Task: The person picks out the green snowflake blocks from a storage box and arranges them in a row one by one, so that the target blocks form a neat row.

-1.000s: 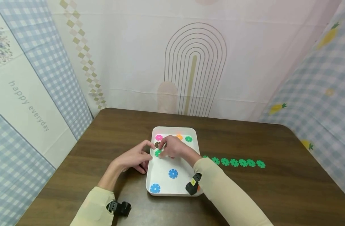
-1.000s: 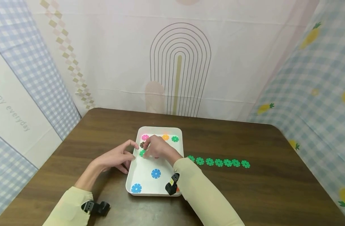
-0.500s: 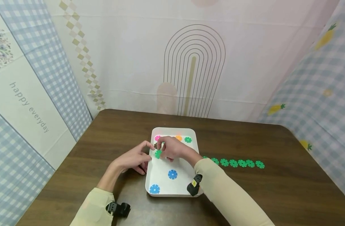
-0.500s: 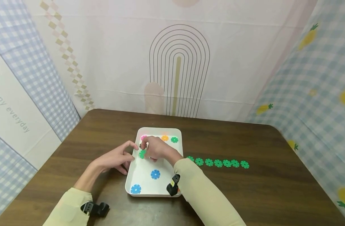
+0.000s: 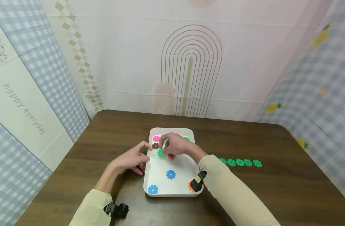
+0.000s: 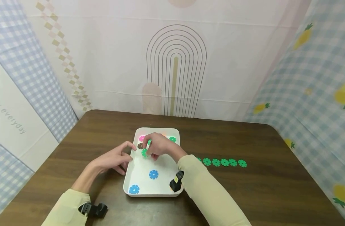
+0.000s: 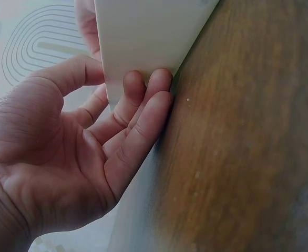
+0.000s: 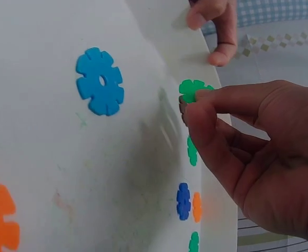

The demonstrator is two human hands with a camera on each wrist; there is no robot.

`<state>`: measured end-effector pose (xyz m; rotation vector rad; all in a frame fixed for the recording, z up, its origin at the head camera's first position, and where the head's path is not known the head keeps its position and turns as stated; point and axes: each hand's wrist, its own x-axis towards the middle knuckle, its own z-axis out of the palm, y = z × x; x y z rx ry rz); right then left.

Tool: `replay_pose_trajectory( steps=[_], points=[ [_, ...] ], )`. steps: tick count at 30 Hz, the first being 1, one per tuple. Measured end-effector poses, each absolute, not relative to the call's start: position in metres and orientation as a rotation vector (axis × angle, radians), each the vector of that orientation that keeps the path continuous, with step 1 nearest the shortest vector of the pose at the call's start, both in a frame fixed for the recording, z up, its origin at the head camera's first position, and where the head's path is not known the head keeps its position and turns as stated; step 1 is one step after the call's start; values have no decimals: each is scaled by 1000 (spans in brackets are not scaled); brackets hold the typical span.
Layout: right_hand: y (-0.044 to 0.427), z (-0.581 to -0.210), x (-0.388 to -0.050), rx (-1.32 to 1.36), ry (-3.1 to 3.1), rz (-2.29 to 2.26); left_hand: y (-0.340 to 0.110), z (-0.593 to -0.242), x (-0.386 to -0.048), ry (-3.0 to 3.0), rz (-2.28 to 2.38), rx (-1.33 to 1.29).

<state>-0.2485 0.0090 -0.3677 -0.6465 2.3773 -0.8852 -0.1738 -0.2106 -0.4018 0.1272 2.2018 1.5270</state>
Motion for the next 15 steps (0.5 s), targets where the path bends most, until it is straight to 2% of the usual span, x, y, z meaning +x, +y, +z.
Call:
replay_pose_trajectory(
  steps=[15],
  points=[
    [51,-364,-253,-469,2323,-1303,-209,-404,-175,2218,1518,113]
  ],
)
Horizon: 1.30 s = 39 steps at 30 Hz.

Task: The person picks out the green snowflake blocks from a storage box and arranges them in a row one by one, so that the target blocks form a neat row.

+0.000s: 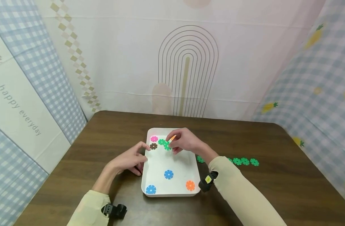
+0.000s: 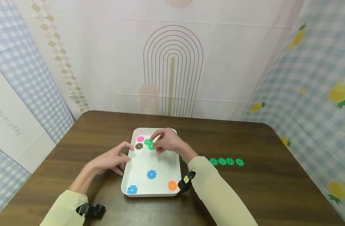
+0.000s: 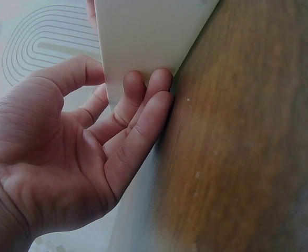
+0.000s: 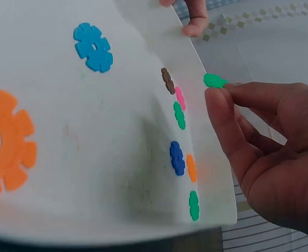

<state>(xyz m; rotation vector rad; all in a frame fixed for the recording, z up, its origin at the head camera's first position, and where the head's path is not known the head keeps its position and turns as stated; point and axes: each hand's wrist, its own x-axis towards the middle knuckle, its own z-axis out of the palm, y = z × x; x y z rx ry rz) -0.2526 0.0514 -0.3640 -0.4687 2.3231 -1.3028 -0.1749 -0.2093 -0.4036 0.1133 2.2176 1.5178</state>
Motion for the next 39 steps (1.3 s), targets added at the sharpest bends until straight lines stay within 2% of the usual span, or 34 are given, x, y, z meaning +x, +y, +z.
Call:
replay_pose_trajectory(
  steps=[21,39],
  points=[
    [123,-373,-237,-130,2152,-1716,-209,-401,-174,2218,1518,114],
    [179,-397,-215,-83,1963,-1923,-209,-401,-173,2228,1508,126]
  ],
)
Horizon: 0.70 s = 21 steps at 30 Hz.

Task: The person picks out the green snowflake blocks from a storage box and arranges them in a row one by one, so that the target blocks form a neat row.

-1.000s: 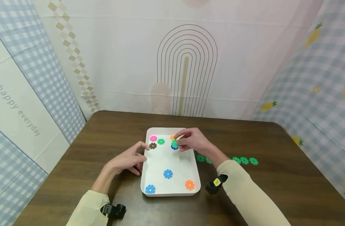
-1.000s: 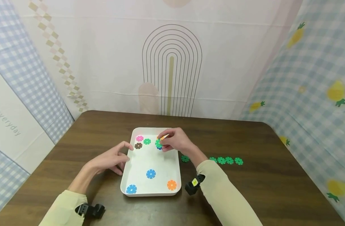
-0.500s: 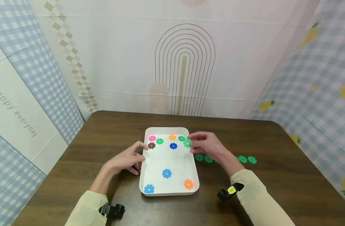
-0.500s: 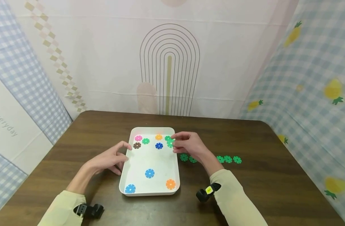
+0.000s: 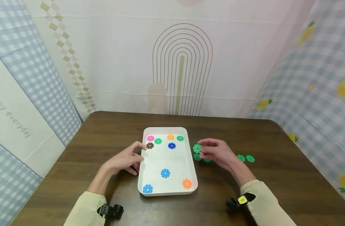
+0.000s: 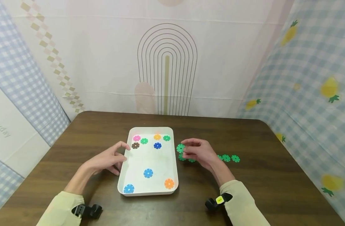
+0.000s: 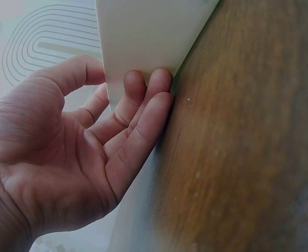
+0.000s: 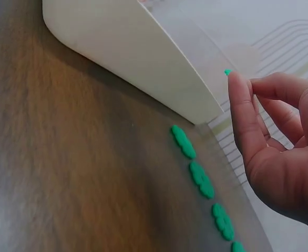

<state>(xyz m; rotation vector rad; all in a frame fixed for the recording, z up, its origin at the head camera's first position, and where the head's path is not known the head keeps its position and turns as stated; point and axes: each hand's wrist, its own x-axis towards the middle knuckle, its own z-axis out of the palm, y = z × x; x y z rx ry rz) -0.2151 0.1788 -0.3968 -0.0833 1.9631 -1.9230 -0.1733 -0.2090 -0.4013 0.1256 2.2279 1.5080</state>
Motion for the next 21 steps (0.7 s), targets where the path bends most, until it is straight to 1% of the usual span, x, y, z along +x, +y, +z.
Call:
replay_pose_trajectory(
  steps=[21],
  points=[
    [222,-407,-199,1,1823,-2077,-208,-400,-172,2243,1484,120]
  ],
)
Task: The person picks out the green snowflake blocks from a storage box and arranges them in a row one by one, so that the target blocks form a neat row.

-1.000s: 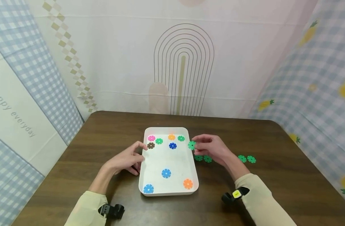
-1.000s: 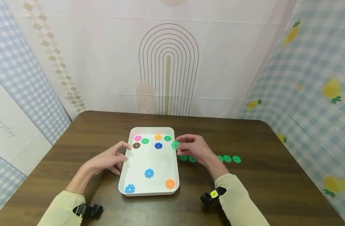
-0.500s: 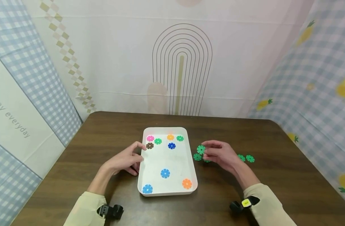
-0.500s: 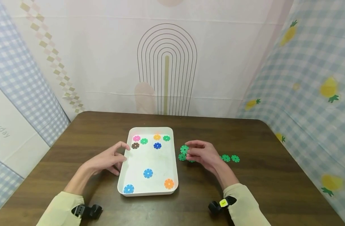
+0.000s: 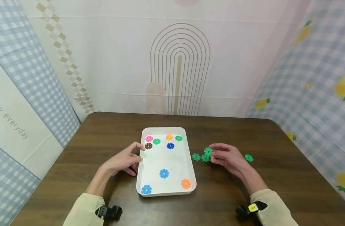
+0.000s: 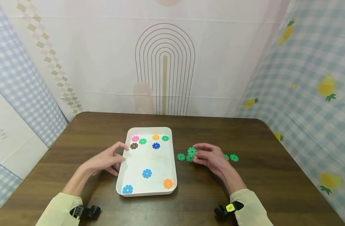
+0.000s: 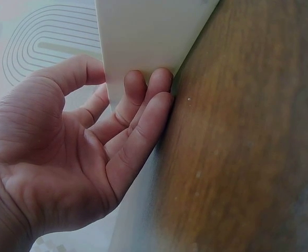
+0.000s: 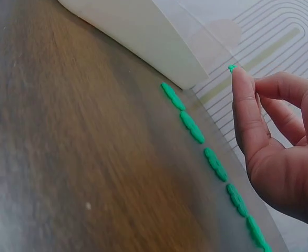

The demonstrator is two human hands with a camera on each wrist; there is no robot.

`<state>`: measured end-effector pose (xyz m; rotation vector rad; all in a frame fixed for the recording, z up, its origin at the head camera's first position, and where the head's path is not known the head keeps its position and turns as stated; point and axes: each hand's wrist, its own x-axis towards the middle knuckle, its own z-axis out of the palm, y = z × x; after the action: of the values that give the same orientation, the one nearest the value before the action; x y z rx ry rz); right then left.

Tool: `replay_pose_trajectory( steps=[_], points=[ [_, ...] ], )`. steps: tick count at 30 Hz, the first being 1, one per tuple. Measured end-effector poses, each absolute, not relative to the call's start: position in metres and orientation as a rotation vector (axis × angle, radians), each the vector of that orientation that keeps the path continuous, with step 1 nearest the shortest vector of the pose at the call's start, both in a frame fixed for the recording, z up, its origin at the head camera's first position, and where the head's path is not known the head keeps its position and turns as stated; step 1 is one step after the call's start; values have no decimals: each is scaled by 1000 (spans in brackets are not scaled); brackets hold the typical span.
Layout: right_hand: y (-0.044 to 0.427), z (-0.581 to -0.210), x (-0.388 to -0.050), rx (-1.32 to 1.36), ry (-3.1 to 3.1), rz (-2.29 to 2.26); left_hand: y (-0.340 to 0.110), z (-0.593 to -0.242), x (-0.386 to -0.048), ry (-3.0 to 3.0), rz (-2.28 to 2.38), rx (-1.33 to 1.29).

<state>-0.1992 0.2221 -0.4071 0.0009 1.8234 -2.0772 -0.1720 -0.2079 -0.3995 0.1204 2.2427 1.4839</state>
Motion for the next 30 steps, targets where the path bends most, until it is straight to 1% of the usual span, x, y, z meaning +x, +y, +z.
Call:
replay_pose_trajectory(
  steps=[13,30],
  points=[
    [244,-410,-193,10,1945,-2000,-210,-401,-171,2253,1475,114],
    [286,-405,-182,36,2011,-2102,-210,-401,-173,2224,1484,121]
  ],
)
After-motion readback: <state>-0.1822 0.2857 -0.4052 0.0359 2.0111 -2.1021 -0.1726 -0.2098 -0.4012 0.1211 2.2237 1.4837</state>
